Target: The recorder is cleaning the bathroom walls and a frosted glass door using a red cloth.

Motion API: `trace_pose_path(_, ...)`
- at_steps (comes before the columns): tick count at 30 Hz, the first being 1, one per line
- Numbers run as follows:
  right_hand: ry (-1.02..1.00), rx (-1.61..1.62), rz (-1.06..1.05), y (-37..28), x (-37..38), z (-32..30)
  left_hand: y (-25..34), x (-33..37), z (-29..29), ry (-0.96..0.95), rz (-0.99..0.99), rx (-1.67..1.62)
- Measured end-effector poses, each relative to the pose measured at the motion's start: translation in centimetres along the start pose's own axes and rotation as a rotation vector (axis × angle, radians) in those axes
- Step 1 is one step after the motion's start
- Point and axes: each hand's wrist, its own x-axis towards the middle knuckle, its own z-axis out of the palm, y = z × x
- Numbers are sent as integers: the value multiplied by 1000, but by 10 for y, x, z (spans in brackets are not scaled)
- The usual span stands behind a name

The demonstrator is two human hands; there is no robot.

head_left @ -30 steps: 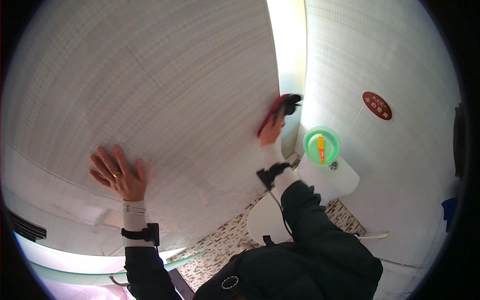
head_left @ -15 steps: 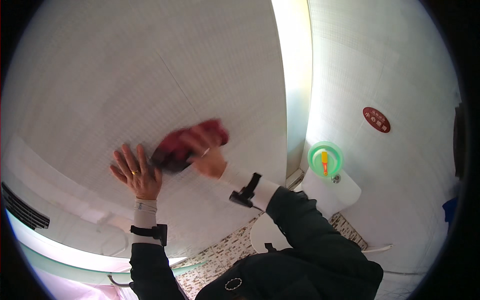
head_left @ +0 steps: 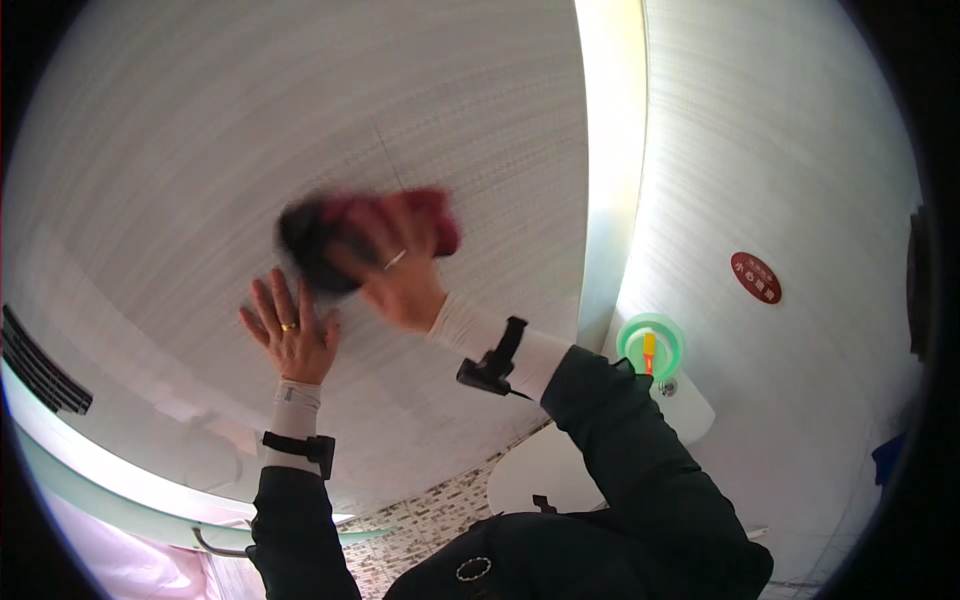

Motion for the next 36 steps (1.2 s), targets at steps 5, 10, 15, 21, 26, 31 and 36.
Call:
trace_pose_path(5, -190, 90, -89, 14, 0, -11, -1, 0, 2, -11, -2, -77)
trace_pose_path(10, 355, -396, 160, 148, 3, -57, 7, 4, -11, -65, -38, -28)
trace_pose_path(15, 564, -283, 528, 152, 32, -65, 5, 1, -7, -35, -16, -79)
trace_pose_path(21, 128, -125, -11, -7, 12, 17, -3, -6, -6, 253, 48, -432)
trace_pose_path(26, -175, 299, 7, -68, -13, 27, 1, -9, -1, 253, -5, -442)
trace_pose_path(31, -265, 556, -92, -26, -21, -6, 45, -5, -19, 247, -227, -377)
trace_pose_path(36, 105, 108, 5, 34, 17, -31, 82, 21, -26, 149, -310, -570)
